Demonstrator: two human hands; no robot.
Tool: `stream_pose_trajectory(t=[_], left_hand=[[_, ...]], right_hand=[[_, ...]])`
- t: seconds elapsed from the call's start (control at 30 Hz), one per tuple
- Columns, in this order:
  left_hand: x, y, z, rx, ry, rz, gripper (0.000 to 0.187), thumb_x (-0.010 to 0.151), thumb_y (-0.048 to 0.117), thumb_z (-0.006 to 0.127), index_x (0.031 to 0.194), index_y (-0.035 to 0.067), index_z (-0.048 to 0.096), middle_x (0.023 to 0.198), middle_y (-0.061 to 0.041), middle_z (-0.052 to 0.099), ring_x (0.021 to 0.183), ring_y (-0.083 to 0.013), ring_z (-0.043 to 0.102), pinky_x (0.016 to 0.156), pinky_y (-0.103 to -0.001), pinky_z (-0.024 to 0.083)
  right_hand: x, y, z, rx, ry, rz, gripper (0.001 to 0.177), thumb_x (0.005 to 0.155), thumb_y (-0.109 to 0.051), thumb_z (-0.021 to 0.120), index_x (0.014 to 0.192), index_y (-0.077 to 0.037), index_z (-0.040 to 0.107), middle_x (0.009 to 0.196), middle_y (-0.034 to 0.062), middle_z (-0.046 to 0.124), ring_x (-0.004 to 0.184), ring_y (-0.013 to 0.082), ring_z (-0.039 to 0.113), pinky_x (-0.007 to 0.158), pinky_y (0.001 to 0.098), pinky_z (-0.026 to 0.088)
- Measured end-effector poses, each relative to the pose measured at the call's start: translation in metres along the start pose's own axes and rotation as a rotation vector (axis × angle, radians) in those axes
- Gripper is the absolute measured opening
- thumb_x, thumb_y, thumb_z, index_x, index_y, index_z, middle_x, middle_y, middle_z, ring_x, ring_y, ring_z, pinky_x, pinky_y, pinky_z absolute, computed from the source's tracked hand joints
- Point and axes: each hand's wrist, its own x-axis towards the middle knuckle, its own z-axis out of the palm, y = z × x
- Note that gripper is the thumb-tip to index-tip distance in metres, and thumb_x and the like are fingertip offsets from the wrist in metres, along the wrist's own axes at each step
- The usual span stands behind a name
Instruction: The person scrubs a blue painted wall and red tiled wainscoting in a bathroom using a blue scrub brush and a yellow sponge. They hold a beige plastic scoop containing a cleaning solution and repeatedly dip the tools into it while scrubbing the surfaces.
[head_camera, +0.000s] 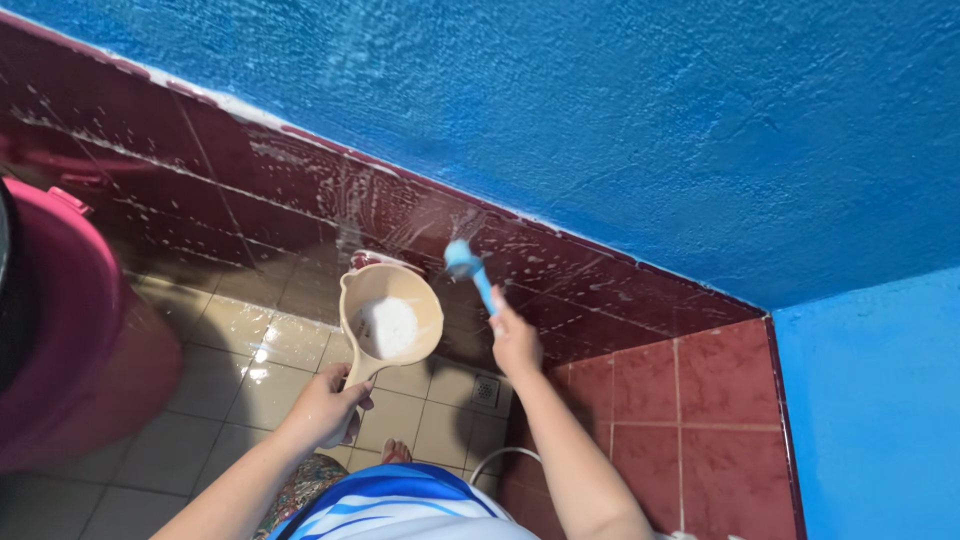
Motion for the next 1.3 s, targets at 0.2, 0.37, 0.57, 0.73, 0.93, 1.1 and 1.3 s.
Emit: stream_pose_trajectory(t=[0.2, 0.37, 0.57, 0.73, 0.93, 1.1, 1.3], left_hand=[[0.003, -0.02, 0.026, -0.064, 0.039, 0.03, 0.033, 0.096, 0.018, 0.061, 0.124, 0.001, 0.054, 0.085, -0.017, 0.068, 0.042, -0.0237, 0.054, 0.037, -0.039, 0.044], [0.009, -0.041, 0.042, -0.15, 0.065, -0.055, 0.036, 0.096, 0.016, 0.06, 0.129, 0.004, 0.049, 0.09, -0.017, 0.069, 0.047, -0.0242, 0.057, 0.042, -0.041, 0.049], [-0.007, -0.036, 0.049, -0.184, 0.056, -0.142, 0.042, 0.095, 0.01, 0.058, 0.133, 0.005, 0.042, 0.106, -0.014, 0.075, 0.058, -0.0227, 0.066, 0.054, -0.038, 0.056], [-0.015, -0.032, 0.059, -0.159, 0.095, -0.149, 0.043, 0.093, 0.009, 0.061, 0.133, 0.003, 0.044, 0.103, -0.016, 0.075, 0.054, -0.021, 0.059, 0.049, -0.035, 0.048], [-0.012, -0.031, 0.064, -0.131, 0.063, -0.114, 0.041, 0.093, 0.009, 0.057, 0.132, 0.001, 0.049, 0.099, -0.018, 0.076, 0.052, -0.0212, 0.059, 0.044, -0.035, 0.047], [-0.011, -0.02, 0.081, -0.049, 0.029, -0.115, 0.042, 0.092, 0.007, 0.059, 0.134, -0.003, 0.056, 0.101, -0.018, 0.077, 0.051, -0.0205, 0.062, 0.044, -0.035, 0.049], [-0.005, -0.005, 0.099, -0.033, -0.044, -0.111, 0.053, 0.089, 0.005, 0.058, 0.142, 0.002, 0.051, 0.106, -0.017, 0.078, 0.05, -0.0215, 0.061, 0.045, -0.036, 0.051]], right_hand=[[0.011, 0.004, -0.03, -0.032, 0.151, -0.248, 0.058, 0.101, -0.024, 0.059, 0.152, -0.047, 0.044, 0.114, 0.0124, 0.074, 0.098, 0.0315, 0.073, 0.082, 0.0441, 0.057], [0.021, 0.02, 0.024, -0.23, -0.235, 0.115, 0.054, 0.102, -0.03, 0.058, 0.147, -0.056, 0.045, 0.11, 0.012, 0.074, 0.094, 0.0292, 0.074, 0.085, 0.0432, 0.056], [0.006, -0.01, 0.034, 0.301, 0.069, -0.207, 0.057, 0.102, -0.025, 0.057, 0.15, -0.052, 0.042, 0.106, 0.0166, 0.073, 0.091, 0.0315, 0.074, 0.082, 0.0427, 0.058], [0.028, -0.007, 0.058, 0.11, -0.13, -0.121, 0.056, 0.098, -0.024, 0.063, 0.145, -0.051, 0.049, 0.1, 0.0182, 0.072, 0.089, 0.0342, 0.071, 0.082, 0.0442, 0.054], [0.017, 0.015, 0.0, 0.109, 0.013, -0.183, 0.054, 0.098, -0.025, 0.061, 0.143, -0.053, 0.05, 0.096, 0.0139, 0.072, 0.084, 0.0301, 0.074, 0.078, 0.0425, 0.056], [0.006, 0.041, -0.047, 0.044, 0.049, -0.14, 0.056, 0.101, -0.024, 0.06, 0.146, -0.054, 0.046, 0.1, 0.0137, 0.072, 0.087, 0.0333, 0.071, 0.08, 0.0451, 0.054], [0.015, 0.073, -0.03, -0.15, -0.17, 0.063, 0.056, 0.101, -0.024, 0.061, 0.144, -0.056, 0.047, 0.106, 0.0134, 0.07, 0.098, 0.0326, 0.07, 0.086, 0.0449, 0.053]])
